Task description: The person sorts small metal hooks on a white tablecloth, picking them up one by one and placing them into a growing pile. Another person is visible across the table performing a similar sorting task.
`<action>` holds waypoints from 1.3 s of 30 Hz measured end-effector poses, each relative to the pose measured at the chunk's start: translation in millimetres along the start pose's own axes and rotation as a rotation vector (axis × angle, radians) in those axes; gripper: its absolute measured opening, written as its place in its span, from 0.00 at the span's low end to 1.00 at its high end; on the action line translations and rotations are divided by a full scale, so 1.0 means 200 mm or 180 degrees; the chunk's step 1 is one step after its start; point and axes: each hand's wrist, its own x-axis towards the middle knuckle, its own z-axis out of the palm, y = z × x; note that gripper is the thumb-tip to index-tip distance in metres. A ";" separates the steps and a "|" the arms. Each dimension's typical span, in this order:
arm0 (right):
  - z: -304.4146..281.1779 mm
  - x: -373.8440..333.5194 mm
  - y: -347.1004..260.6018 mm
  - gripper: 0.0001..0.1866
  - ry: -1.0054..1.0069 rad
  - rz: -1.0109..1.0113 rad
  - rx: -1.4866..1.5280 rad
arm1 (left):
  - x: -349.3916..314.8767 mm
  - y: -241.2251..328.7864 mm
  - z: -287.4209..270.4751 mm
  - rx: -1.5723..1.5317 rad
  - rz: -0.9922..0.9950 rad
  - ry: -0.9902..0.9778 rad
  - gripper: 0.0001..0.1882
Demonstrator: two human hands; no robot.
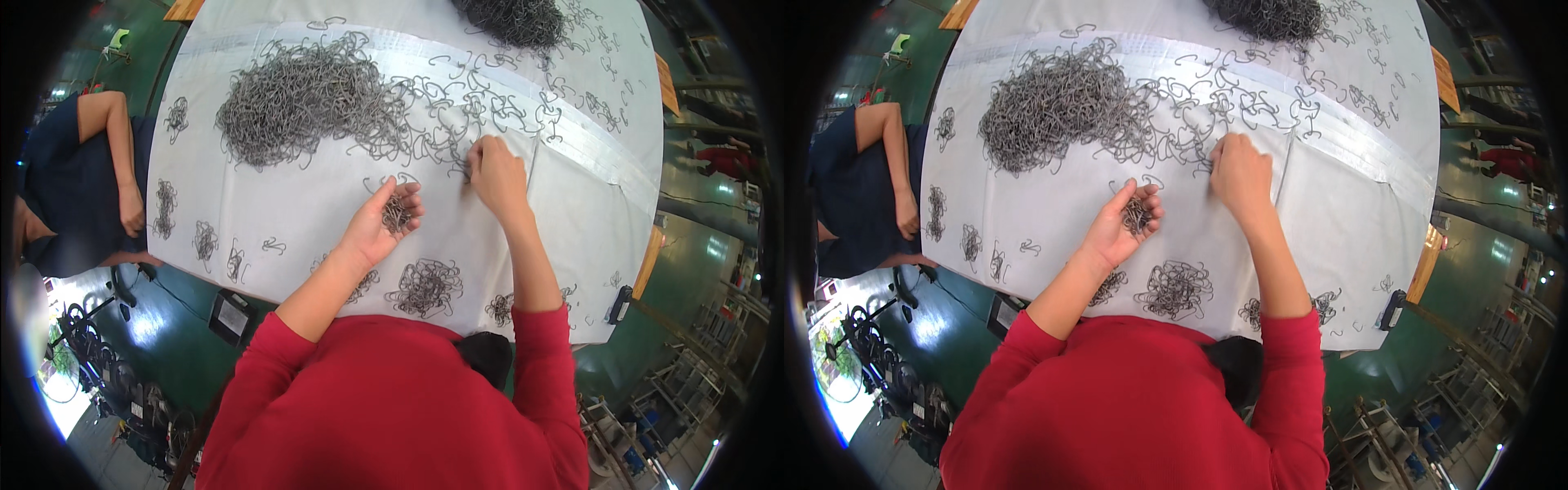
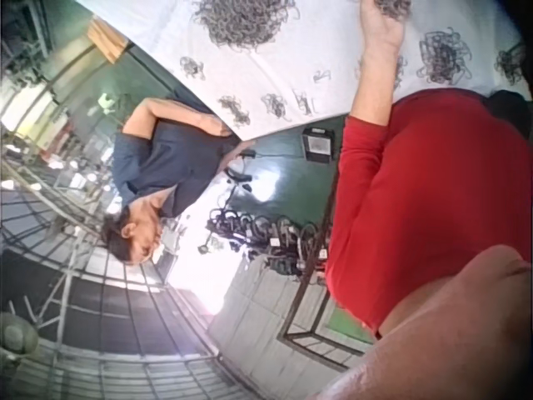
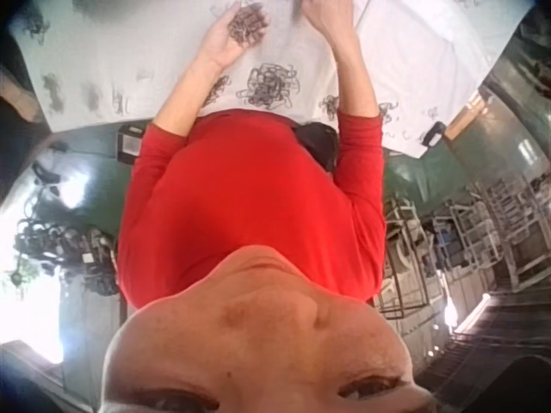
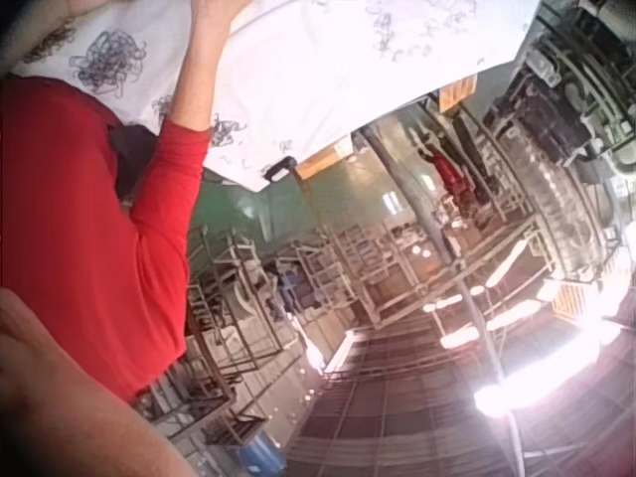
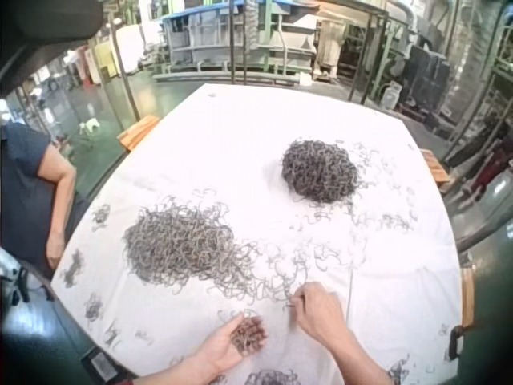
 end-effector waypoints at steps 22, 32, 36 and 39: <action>0.00 0.03 0.41 0.20 0.1627 0.0759 -0.1065 | 0.10 -0.03 0.02 0.0491 0.0027 -0.0138 0.14; -0.18 0.19 0.57 0.08 0.1099 0.1598 0.0004 | 0.11 -0.01 0.00 0.0333 -0.0111 -0.0368 0.14; -0.21 0.17 0.56 0.08 0.0877 0.1317 -0.0279 | 0.16 -0.01 0.07 0.0320 -0.0312 -0.0303 0.15; -0.25 0.03 0.29 0.08 0.0304 0.0727 0.1051 | 0.22 -0.06 0.23 0.0358 -0.0276 -0.0375 0.18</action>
